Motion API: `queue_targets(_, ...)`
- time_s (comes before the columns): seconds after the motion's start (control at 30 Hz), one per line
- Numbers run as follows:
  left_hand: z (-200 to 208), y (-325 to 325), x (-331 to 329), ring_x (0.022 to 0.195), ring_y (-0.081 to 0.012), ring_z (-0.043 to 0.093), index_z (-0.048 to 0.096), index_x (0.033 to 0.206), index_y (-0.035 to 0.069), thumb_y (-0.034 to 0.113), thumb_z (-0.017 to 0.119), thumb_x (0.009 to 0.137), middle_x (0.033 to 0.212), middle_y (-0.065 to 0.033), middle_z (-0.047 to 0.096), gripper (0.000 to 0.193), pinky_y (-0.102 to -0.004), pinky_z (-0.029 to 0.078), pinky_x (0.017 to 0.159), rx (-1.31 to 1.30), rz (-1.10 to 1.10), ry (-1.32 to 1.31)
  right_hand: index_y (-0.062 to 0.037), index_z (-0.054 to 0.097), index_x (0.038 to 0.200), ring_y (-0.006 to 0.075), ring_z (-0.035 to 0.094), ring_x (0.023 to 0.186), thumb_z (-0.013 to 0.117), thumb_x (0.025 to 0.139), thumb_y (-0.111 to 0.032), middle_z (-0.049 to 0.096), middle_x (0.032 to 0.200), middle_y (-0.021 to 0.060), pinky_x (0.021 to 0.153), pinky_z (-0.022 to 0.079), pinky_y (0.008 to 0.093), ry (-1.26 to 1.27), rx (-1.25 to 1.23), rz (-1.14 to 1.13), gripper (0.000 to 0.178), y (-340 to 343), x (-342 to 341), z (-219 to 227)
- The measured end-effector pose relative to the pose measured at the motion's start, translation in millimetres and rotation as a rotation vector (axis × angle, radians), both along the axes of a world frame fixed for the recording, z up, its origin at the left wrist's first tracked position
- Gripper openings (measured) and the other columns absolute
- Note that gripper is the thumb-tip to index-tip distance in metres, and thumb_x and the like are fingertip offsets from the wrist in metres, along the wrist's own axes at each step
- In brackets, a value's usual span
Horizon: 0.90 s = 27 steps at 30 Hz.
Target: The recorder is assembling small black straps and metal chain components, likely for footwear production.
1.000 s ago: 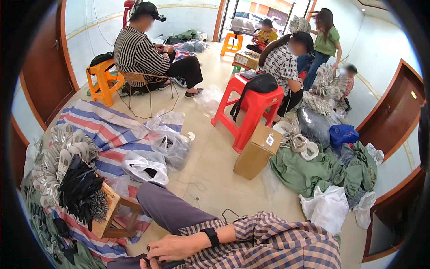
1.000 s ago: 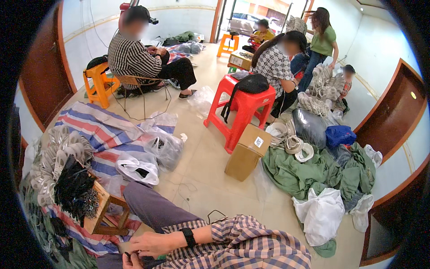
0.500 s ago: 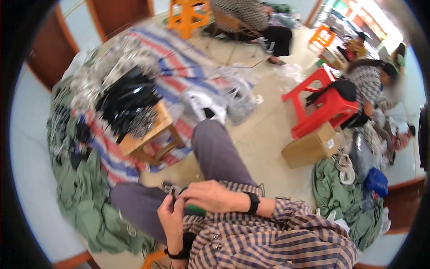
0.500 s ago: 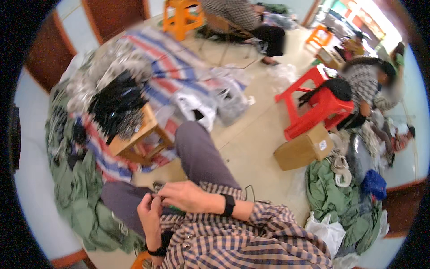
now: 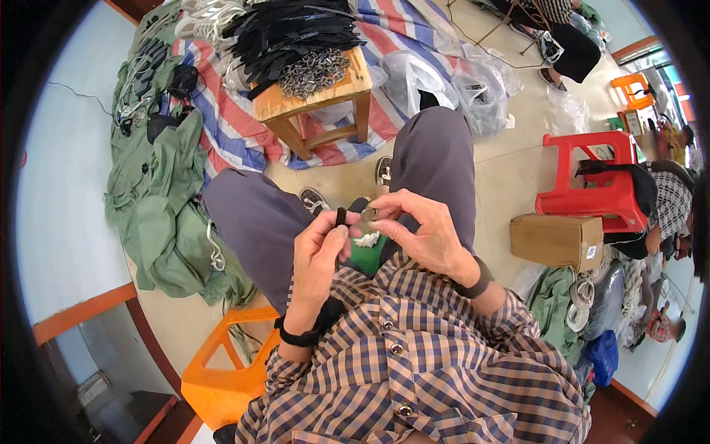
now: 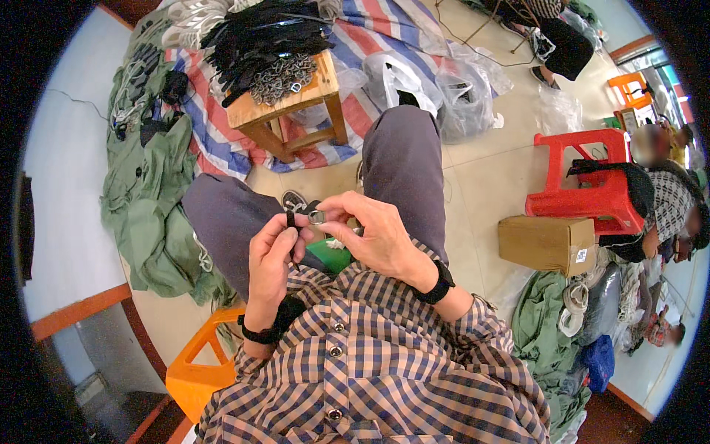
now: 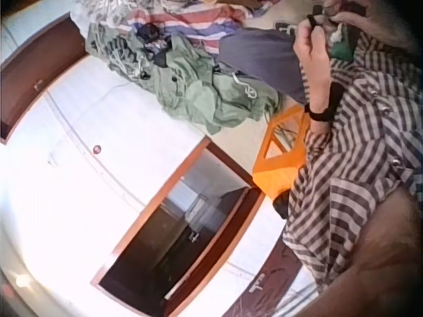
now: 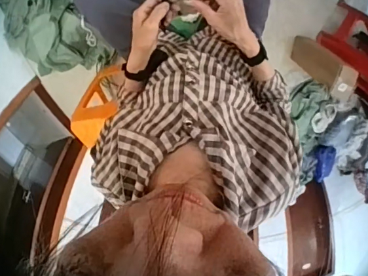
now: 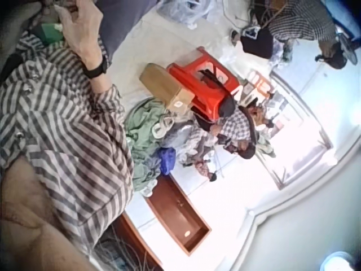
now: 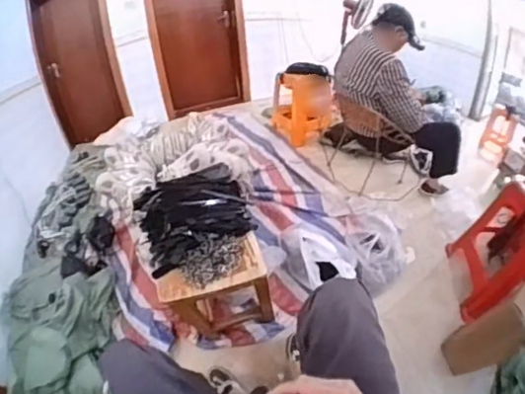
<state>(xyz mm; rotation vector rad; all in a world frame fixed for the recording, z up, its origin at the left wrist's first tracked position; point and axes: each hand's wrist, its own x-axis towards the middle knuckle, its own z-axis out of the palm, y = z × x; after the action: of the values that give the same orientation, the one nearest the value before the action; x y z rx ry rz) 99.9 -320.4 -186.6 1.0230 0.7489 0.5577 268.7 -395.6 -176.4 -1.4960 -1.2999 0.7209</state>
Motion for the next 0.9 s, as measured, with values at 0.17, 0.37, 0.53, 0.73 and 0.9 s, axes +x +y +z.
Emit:
queue_targets(0.17, -1.4, -1.7, -2.0, 0.062, -0.0035, 0.044, 0.058, 0.098, -0.001, 0.009, 0.051, 0.090, 0.080, -0.0013, 0.059, 0.014, -0.0181, 0.036, 0.056, 0.019, -0.005, 0.016, -0.0034, 0.060, 0.102, 0.0186, 0.063, 0.073, 0.066, 0.079, -0.007, 0.062, 0.083, 0.0090, 0.064, 0.049, 0.0287, -0.007, -0.002, 0.053, 0.024, -0.4, -5.1, -4.8)
queue_targets(0.37, -3.2, -2.5, -0.4, 0.063, -0.0025, 0.045, 0.057, 0.093, 0.000, 0.005, 0.056, 0.088, 0.075, 0.0020, 0.055, 0.007, -0.0173, 0.037, 0.056, 0.068, -0.005, 0.080, -0.0035, 0.060, 0.100, 0.0190, 0.063, 0.073, 0.066, 0.079, -0.009, 0.062, 0.082, 0.0086, 0.065, 0.049, 0.0287, 0.039, -0.039, 0.109, 0.022, 0.9, -7.9, -3.7)
queue_targets(0.53, -3.2, -5.1, 2.6, 0.066, -0.0032, 0.048, 0.057, 0.095, 0.000, 0.001, 0.054, 0.086, 0.078, 0.0012, 0.057, 0.010, -0.0174, 0.040, 0.059, 0.159, 0.004, 0.156, -0.0016, 0.059, 0.099, 0.0139, 0.061, 0.070, 0.061, 0.083, -0.006, 0.063, 0.082, 0.0072, 0.064, 0.049, 0.0260, 0.221, -0.128, 0.082, 0.016, 0.8, -12.7, -6.5)
queue_targets(0.73, -5.9, -2.0, -0.1, 0.073, -0.0079, 0.053, 0.052, 0.115, -0.003, -0.007, 0.042, 0.082, 0.093, -0.0042, 0.059, 0.035, -0.0199, 0.043, 0.065, -0.014, -0.049, 0.003, 0.0018, 0.057, 0.098, 0.0071, 0.058, 0.068, 0.057, 0.087, -0.004, 0.062, 0.081, 0.0039, 0.063, 0.048, 0.0221, 0.597, -0.259, 0.042, 0.013, 3.2, -3.1, -20.0)
queue_targets(0.9, -2.8, 1.7, -1.9, 0.085, -0.0151, 0.059, 0.046, 0.124, -0.003, -0.009, 0.034, 0.084, 0.100, -0.0094, 0.058, 0.042, -0.0266, 0.049, 0.076, -0.114, -0.043, -0.055, 0.0022, 0.057, 0.097, 0.0087, 0.058, 0.067, 0.058, 0.087, -0.006, 0.063, 0.081, 0.0060, 0.062, 0.048, 0.0223, 0.800, -0.282, 0.052, 0.013, 5.7, 1.0, -25.6)
